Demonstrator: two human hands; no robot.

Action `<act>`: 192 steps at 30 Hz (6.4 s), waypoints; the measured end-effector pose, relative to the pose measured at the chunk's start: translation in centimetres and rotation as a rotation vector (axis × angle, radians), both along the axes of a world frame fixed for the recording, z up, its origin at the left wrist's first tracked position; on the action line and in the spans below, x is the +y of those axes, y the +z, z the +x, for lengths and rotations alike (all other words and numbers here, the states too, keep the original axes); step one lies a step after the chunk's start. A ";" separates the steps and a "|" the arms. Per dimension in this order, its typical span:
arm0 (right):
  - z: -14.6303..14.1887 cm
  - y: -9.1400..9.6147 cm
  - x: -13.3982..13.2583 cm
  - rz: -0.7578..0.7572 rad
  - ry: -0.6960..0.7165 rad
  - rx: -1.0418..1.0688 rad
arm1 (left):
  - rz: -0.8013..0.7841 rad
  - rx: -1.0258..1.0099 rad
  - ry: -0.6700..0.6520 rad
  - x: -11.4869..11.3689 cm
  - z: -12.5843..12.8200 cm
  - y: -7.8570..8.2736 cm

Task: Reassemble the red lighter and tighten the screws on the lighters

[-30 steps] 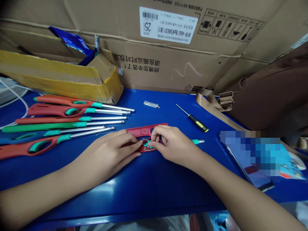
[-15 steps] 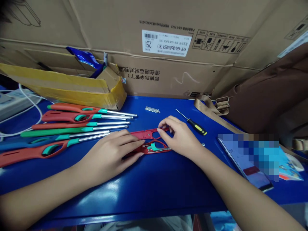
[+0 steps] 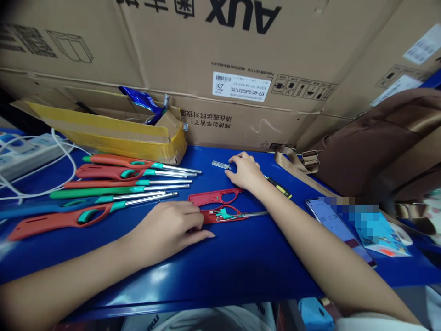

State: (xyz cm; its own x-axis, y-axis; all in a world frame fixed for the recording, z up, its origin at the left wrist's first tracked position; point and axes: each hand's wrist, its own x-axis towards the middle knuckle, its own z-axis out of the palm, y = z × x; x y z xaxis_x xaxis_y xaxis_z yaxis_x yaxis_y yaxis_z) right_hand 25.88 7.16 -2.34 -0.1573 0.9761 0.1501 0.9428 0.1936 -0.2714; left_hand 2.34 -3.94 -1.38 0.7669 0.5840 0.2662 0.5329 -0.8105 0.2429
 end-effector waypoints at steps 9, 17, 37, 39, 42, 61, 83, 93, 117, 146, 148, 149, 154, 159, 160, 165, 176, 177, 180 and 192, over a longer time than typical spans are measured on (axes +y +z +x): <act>-1.0 0.4 -0.5 0.031 0.034 0.031 | -0.101 -0.126 -0.006 -0.3 0.1 -0.5; -0.7 2.7 -8.4 0.261 0.494 -0.035 | 0.115 -0.328 0.180 0.7 -0.5 0.7; 1.1 2.7 -11.2 -0.244 0.449 0.138 | -0.441 -0.379 0.044 0.5 0.6 -0.5; 0.9 1.9 -11.1 -0.201 0.397 0.175 | -0.448 -0.370 0.031 0.5 0.6 -0.7; 0.8 0.9 -10.9 -0.148 0.356 0.241 | -0.436 -0.364 0.035 0.8 0.5 -1.0; 0.9 1.0 -11.5 -0.289 0.240 0.521 | -0.250 -0.395 0.017 1.2 0.6 -1.6; 0.9 0.6 -11.6 -0.224 0.292 0.536 | -0.254 -0.404 0.012 1.1 0.5 -1.5; 0.8 0.8 -11.4 -0.191 0.286 0.546 | -0.214 -0.421 0.040 1.2 0.6 -1.6; 1.0 0.7 -11.3 -0.258 0.317 0.527 | -0.268 -0.407 0.041 1.3 0.7 -1.2; 1.0 0.8 -11.4 -0.272 0.340 0.520 | -0.348 -0.335 0.023 1.1 0.5 -0.9; 1.0 0.8 -11.4 -0.274 0.345 0.529 | -0.353 -0.339 0.016 1.1 0.5 -0.9; 0.9 0.8 -11.4 -0.274 0.349 0.533 | -0.357 -0.342 0.012 1.1 0.5 -0.9; 0.7 0.7 -11.6 -0.262 0.360 0.567 | -0.402 -0.344 0.014 1.2 0.5 -0.9; 0.6 0.7 -11.6 -0.263 0.339 0.602 | -0.436 -0.367 0.020 1.2 0.5 -0.8; 0.5 0.7 -11.6 -0.259 0.338 0.606 | -0.438 -0.372 0.022 1.2 0.5 -0.8; 0.5 0.6 -11.5 -0.233 0.353 0.600 | -0.441 -0.381 0.020 1.1 0.5 -0.8; 0.5 0.4 -11.7 -0.168 0.410 0.595 | -0.450 -0.386 0.029 1.1 0.6 -0.7; 0.4 0.4 -11.7 -0.164 0.414 0.593 | -0.450 -0.387 0.028 1.1 0.6 -0.8; 0.4 0.4 -11.7 -0.155 0.417 0.589 | -0.444 -0.390 0.021 1.0 0.7 -0.8; 0.5 0.2 -11.7 -0.132 0.434 0.613 | -0.412 -0.377 0.007 0.8 0.5 -1.0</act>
State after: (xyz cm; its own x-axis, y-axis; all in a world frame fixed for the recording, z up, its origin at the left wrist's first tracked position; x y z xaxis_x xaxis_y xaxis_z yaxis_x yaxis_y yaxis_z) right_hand 26.34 -4.56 -2.14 -0.4571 0.8616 0.2209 0.4626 0.4424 -0.7684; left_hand 2.85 -3.15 -2.35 0.6586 0.7025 0.2699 0.3529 -0.6051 0.7137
